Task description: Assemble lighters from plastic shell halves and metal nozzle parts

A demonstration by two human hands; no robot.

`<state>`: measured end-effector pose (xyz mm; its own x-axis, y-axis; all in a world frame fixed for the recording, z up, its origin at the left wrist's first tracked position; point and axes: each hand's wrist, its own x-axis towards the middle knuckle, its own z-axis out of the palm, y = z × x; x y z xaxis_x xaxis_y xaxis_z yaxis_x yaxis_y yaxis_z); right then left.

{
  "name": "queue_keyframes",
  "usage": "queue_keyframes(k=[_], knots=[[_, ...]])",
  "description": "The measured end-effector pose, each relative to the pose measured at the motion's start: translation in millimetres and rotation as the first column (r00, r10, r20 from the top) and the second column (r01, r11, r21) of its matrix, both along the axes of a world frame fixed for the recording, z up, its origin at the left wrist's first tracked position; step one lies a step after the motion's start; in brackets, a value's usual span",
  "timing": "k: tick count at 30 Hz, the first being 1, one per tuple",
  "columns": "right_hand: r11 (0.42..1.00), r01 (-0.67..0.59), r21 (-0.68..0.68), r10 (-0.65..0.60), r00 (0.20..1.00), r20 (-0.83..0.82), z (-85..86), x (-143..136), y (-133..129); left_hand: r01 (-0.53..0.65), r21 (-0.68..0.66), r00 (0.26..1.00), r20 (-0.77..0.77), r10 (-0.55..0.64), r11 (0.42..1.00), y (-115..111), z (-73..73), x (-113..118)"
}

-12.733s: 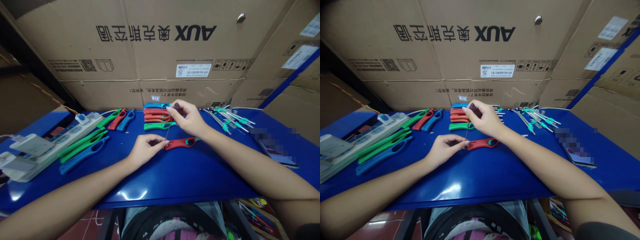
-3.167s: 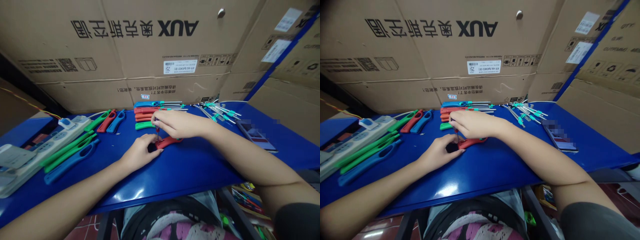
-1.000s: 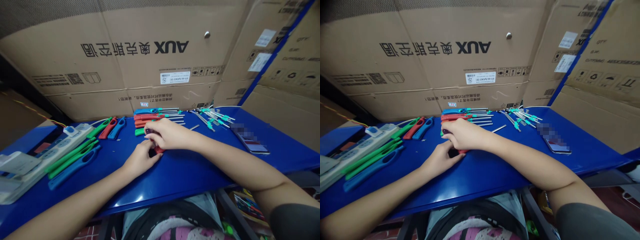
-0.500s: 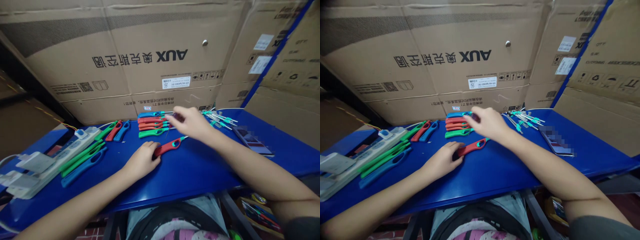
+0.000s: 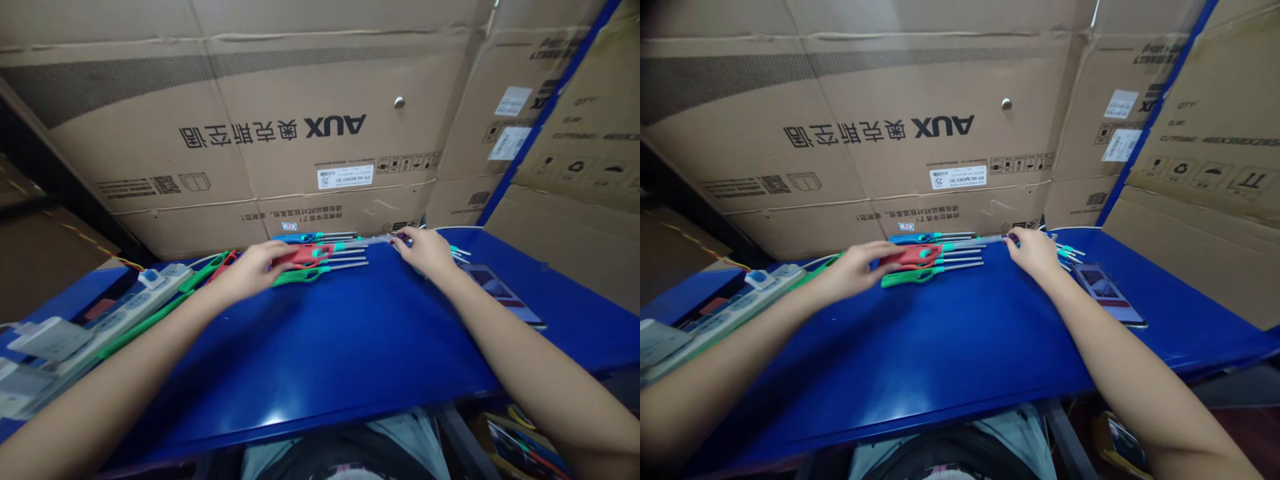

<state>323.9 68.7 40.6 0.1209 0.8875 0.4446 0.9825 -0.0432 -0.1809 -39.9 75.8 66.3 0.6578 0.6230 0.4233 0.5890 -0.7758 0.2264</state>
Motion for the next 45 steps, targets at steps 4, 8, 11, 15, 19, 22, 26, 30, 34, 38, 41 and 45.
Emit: queue_keyframes(k=[4, 8, 11, 15, 19, 22, 26, 30, 34, 38, 41, 45], knots=[[0.998, 0.025, -0.056, -0.024, 0.999, 0.021, -0.9, 2.1, 2.1, -0.106, -0.017, 0.994, -0.031, 0.106, 0.994, 39.7, 20.8, -7.5], [0.981, -0.026, -0.191, 0.036, 0.998, 0.049, -7.2, -2.4, 3.3, -0.169, -0.116, 0.976, -0.161, 0.150, 0.979, 66.2, 15.9, -3.9], [0.967, -0.063, -0.247, 0.077, 0.996, 0.045, -12.8, -4.9, 4.6, -0.187, -0.148, 0.969, -0.188, 0.158, 0.971, 77.7, 8.4, -4.2], [0.950, -0.107, -0.292, 0.119, 0.993, 0.026, -19.8, -4.4, 7.4, -0.250, -0.134, 0.964, -0.126, 0.234, 0.959, 81.8, 1.8, -10.7], [0.935, -0.148, -0.323, 0.161, 0.987, 0.013, -24.5, -4.0, 8.0, -0.426, -0.055, 0.904, 0.001, 0.427, 0.903, 77.9, 7.4, -30.0], [0.943, -0.154, -0.296, 0.166, 0.986, 0.016, -23.5, -6.4, 5.6, -0.664, -0.021, 0.746, -0.086, 0.660, 0.748, 73.8, 14.1, -53.6], [0.972, -0.142, -0.190, 0.150, 0.988, 0.028, -18.6, -12.8, 0.3, -0.726, -0.074, 0.670, -0.298, 0.680, 0.683, 67.7, 5.4, -79.5], [0.970, -0.167, -0.175, 0.174, 0.984, 0.027, -17.8, -20.1, -3.3, -0.743, -0.077, 0.638, -0.383, 0.668, 0.665, 62.3, -20.0, -86.8], [0.964, -0.175, -0.201, 0.185, 0.982, 0.032, -20.7, -23.3, -4.3, -0.751, -0.049, 0.616, -0.411, 0.672, 0.658, 61.4, -37.5, -84.3], [0.965, -0.146, -0.219, 0.158, 0.987, 0.038, -19.9, -21.0, -4.7, -0.747, -0.006, 0.612, -0.398, 0.683, 0.665, 60.1, -35.9, -81.7], [0.966, -0.109, -0.234, 0.123, 0.992, 0.043, -17.1, -16.4, -3.9, -0.745, 0.063, 0.615, -0.322, 0.720, 0.664, 52.4, -24.8, -77.6], [0.955, -0.071, -0.289, 0.080, 0.997, 0.020, -15.5, -7.6, 0.7, -0.655, 0.219, 0.731, -0.057, 0.680, 0.723, 29.9, -12.3, -54.9]])
